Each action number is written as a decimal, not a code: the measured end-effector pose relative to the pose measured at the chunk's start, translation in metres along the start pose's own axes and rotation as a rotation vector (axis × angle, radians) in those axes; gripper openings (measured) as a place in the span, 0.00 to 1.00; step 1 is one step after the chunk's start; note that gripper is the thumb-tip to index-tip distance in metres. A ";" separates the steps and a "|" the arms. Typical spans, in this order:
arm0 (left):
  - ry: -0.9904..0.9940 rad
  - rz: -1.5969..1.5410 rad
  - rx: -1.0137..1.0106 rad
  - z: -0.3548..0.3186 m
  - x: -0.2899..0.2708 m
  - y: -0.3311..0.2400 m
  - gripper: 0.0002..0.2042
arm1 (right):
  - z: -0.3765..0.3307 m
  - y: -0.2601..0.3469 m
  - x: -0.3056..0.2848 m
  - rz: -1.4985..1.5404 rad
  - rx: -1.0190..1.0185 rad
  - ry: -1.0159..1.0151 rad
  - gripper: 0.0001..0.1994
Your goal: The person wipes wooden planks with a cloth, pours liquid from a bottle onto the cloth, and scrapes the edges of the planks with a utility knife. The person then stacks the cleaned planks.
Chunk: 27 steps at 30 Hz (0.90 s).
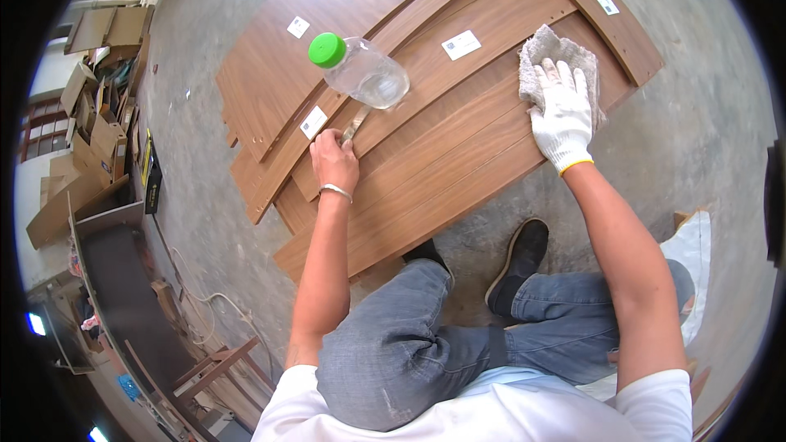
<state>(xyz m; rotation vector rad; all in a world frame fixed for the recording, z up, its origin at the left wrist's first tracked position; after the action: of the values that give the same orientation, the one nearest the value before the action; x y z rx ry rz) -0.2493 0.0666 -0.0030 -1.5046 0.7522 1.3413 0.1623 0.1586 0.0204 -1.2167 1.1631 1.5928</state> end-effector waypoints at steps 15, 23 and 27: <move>0.367 -0.416 0.357 -0.017 0.017 -0.139 0.08 | 0.000 -0.003 -0.005 0.070 -0.011 -0.070 0.33; 0.317 -0.211 0.385 0.003 0.038 -0.174 0.08 | -0.001 -0.001 -0.003 0.073 -0.006 -0.041 0.35; 0.153 -0.013 0.506 -0.001 0.031 -0.194 0.08 | -0.001 -0.004 -0.003 0.065 0.010 -0.030 0.35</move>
<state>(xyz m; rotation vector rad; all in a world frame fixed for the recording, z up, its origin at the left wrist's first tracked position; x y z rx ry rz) -0.0679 0.1402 0.0150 -1.2063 1.0839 0.9369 0.1671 0.1588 0.0226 -1.1551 1.2002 1.6460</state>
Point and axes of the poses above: each hand's wrist, its own z-axis towards the middle knuckle, its own x-axis out of the palm, y = z × x, the point moved 9 cm from there along z, towards the middle knuckle, and after that the axes turned 8 degrees about z, right-handed, at the moved point
